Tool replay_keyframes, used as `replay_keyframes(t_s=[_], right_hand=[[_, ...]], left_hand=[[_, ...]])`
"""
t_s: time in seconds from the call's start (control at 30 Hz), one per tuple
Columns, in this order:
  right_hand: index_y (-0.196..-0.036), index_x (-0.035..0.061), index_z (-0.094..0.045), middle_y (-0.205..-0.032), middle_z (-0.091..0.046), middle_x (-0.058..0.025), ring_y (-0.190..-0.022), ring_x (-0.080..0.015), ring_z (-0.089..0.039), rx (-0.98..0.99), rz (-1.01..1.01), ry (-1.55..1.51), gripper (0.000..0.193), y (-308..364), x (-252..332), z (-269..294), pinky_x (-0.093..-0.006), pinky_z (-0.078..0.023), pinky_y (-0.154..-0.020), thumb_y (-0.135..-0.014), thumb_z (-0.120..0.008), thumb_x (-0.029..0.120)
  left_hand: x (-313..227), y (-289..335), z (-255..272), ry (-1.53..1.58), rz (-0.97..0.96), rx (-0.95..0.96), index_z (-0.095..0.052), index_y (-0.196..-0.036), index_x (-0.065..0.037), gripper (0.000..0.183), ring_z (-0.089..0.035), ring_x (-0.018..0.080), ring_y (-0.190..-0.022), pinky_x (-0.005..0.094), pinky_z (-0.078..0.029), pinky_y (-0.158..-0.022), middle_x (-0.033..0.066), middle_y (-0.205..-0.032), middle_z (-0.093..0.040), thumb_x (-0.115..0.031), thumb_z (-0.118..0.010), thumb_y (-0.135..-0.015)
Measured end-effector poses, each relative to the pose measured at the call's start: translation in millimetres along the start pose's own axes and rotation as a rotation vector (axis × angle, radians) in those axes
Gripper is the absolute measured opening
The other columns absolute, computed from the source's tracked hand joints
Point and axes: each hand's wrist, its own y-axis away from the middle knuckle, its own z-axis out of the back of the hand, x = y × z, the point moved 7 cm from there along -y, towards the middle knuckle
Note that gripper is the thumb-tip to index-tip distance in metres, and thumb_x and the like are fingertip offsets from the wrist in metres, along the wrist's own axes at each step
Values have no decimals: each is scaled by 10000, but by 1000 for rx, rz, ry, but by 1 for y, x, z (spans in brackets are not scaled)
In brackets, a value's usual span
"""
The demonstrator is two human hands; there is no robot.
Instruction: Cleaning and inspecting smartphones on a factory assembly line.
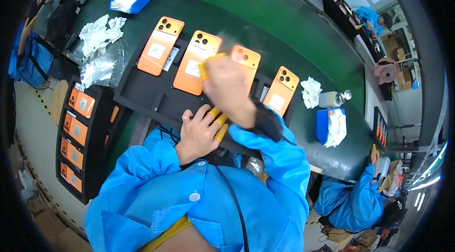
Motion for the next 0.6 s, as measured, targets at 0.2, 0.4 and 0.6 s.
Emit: replay_keyframes(t_s=[0.2, 0.4, 0.6], right_hand=[[-844, 29, -562, -792, -569, -123, -746, -280, -619, 389, -44, -58, 213, 2, 31, -80, -386, -504, -611, -713, -677, 151], [-930, 61, -550, -814, -576, -110, -751, -257, -633, 559, 5, -14, 260, 3, 43, -88, -414, -502, -589, -761, -659, 227], [-935, 80, -556, -820, -581, -107, -730, -253, -636, 497, 83, 7, 240, 4, 46, -83, -384, -504, -539, -755, -643, 211]], left_hand=[[21, 17, 29, 90, 7, -94, -668, -774, -75, 151, -536, 202, -982, 422, -236, -765, 13, -843, -604, -153, -708, -650], [42, 26, 48, 93, 98, -232, -677, -766, -60, 154, -553, 208, -928, 422, -229, -753, 15, -809, -630, -133, -730, -641], [48, 26, 52, 89, 133, -236, -670, -741, -58, 138, -555, 219, -934, 423, -238, -754, 23, -800, -630, -110, -719, -623]])
